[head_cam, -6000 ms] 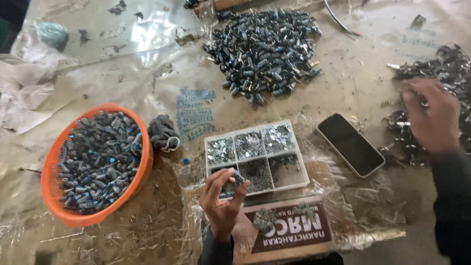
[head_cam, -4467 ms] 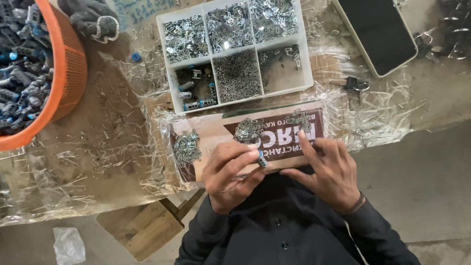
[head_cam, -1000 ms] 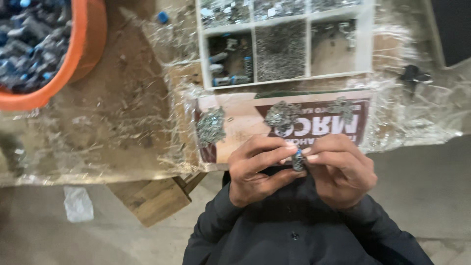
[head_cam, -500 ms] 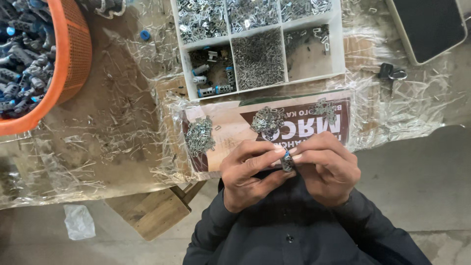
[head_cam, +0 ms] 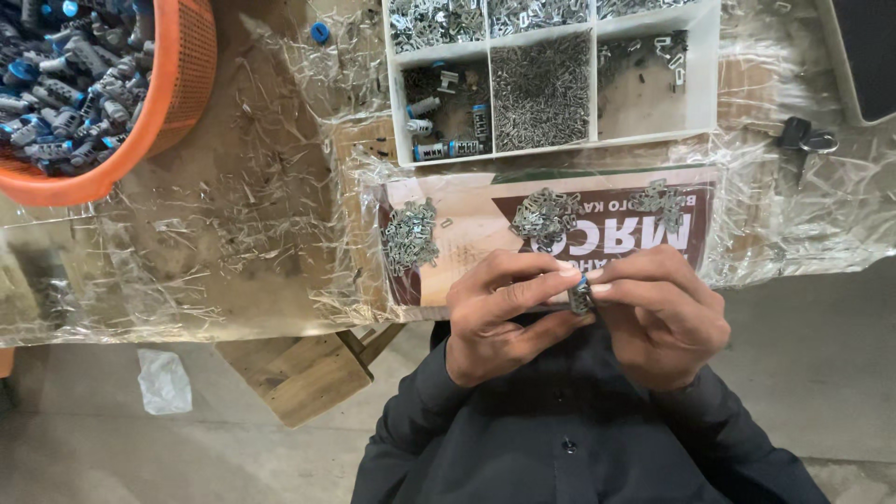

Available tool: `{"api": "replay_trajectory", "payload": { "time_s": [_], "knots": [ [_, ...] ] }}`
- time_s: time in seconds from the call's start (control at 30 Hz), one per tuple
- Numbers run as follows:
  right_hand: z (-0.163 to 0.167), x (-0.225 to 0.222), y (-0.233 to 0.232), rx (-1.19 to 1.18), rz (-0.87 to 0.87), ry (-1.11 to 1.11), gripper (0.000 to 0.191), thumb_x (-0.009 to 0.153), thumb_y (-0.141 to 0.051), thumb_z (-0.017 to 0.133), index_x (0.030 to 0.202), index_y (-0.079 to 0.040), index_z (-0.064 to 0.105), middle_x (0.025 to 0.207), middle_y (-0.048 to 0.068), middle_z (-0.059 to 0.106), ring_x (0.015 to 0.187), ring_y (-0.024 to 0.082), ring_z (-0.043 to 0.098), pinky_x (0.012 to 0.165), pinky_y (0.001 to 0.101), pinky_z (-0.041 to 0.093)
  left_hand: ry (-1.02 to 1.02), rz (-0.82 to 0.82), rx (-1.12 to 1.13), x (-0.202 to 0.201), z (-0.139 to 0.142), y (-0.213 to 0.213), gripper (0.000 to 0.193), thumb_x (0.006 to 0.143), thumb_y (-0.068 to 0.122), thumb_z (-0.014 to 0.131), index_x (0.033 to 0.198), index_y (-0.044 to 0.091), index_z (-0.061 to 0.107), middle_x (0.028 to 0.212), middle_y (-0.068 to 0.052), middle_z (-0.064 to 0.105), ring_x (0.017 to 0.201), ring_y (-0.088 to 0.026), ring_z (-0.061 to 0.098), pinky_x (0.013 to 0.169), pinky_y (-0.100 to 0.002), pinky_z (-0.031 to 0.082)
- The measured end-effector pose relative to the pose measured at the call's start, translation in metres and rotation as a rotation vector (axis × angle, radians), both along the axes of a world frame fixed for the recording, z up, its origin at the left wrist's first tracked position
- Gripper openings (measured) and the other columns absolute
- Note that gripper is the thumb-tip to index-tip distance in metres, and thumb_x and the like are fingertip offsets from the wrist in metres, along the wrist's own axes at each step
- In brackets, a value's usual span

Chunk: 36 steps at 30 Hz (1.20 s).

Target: The person sits at a workbench and assembles small metal clamp components by hand. They pick parts from an orange basket and a compartment organizer box, fit the pieces together in their hands, and set completed assemblies on the table.

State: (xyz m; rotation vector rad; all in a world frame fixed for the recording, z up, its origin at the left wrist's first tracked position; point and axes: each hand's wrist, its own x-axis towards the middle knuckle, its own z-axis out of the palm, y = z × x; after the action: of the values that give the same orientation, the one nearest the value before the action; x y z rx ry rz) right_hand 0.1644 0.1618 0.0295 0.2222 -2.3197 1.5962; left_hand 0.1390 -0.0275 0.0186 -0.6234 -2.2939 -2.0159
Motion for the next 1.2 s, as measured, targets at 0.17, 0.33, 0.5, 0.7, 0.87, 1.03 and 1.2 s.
{"api": "replay_trajectory", "payload": {
  "time_s": [0.17,0.33,0.5,0.7,0.87,1.03,1.2],
  "knots": [
    [0.000,0.007,0.006,-0.213,0.051,-0.251,0.020,0.092,0.007,0.070,0.111,0.000,0.068,0.110,0.011,0.069,0.093,0.015,0.069,0.081,0.0259,0.056,0.049,0.009,-0.019,-0.004,0.001,0.000,0.053,0.077,0.006,0.095,0.125,0.014,0.072,0.118,-0.005,0.071,0.099,-0.021,0.072,0.081,-0.029,0.061],
    [-0.011,0.019,0.014,-0.467,0.015,-0.402,0.027,0.102,-0.006,0.064,0.128,0.000,0.061,0.111,0.009,0.072,0.098,0.013,0.072,0.087,0.0272,0.060,0.105,0.014,-0.010,-0.005,0.002,0.002,0.053,0.077,0.008,0.096,0.123,0.014,0.071,0.119,-0.005,0.070,0.100,-0.022,0.072,0.081,-0.030,0.060],
    [-0.029,0.024,0.021,-0.654,0.125,-0.582,0.028,0.094,-0.002,0.071,0.121,0.004,0.064,0.110,0.011,0.072,0.101,0.015,0.071,0.091,0.0292,0.058,0.149,0.033,-0.008,-0.007,0.005,0.007,0.052,0.078,0.006,0.095,0.124,0.013,0.071,0.119,-0.004,0.071,0.096,-0.020,0.072,0.080,-0.030,0.060],
    [-0.038,0.030,0.022,-0.772,0.105,-0.608,0.026,0.091,0.003,0.074,0.116,0.003,0.065,0.108,0.011,0.074,0.100,0.017,0.072,0.090,0.0302,0.058,-0.218,-0.142,0.171,-0.006,0.011,0.000,0.040,0.086,0.005,0.087,0.123,0.008,0.071,0.123,-0.010,0.070,0.103,-0.019,0.074,0.087,-0.029,0.062],
    [-0.038,0.032,0.023,-0.689,0.096,-0.573,0.027,0.089,0.005,0.076,0.115,0.003,0.066,0.108,0.010,0.073,0.100,0.015,0.071,0.090,0.0295,0.058,-0.276,-0.100,0.173,-0.006,0.010,0.003,0.023,0.094,0.002,0.080,0.117,0.006,0.075,0.112,-0.009,0.075,0.100,-0.016,0.074,0.090,-0.026,0.059],
    [-0.037,0.033,0.026,-0.707,0.099,-0.586,0.026,0.089,0.005,0.077,0.113,0.003,0.067,0.107,0.011,0.074,0.098,0.016,0.072,0.088,0.0297,0.059,-0.421,-0.151,0.285,-0.005,0.011,0.005,0.021,0.094,0.000,0.077,0.114,0.004,0.075,0.115,-0.010,0.073,0.098,-0.015,0.071,0.089,-0.027,0.058],
    [-0.036,0.032,0.027,-0.751,0.120,-0.598,0.027,0.088,0.003,0.077,0.113,0.003,0.067,0.106,0.011,0.073,0.098,0.016,0.073,0.088,0.0309,0.060,-0.463,-0.191,0.311,-0.006,0.013,0.004,0.020,0.096,-0.003,0.074,0.115,0.003,0.075,0.114,-0.011,0.072,0.103,-0.017,0.069,0.093,-0.028,0.057]
  ]
}}
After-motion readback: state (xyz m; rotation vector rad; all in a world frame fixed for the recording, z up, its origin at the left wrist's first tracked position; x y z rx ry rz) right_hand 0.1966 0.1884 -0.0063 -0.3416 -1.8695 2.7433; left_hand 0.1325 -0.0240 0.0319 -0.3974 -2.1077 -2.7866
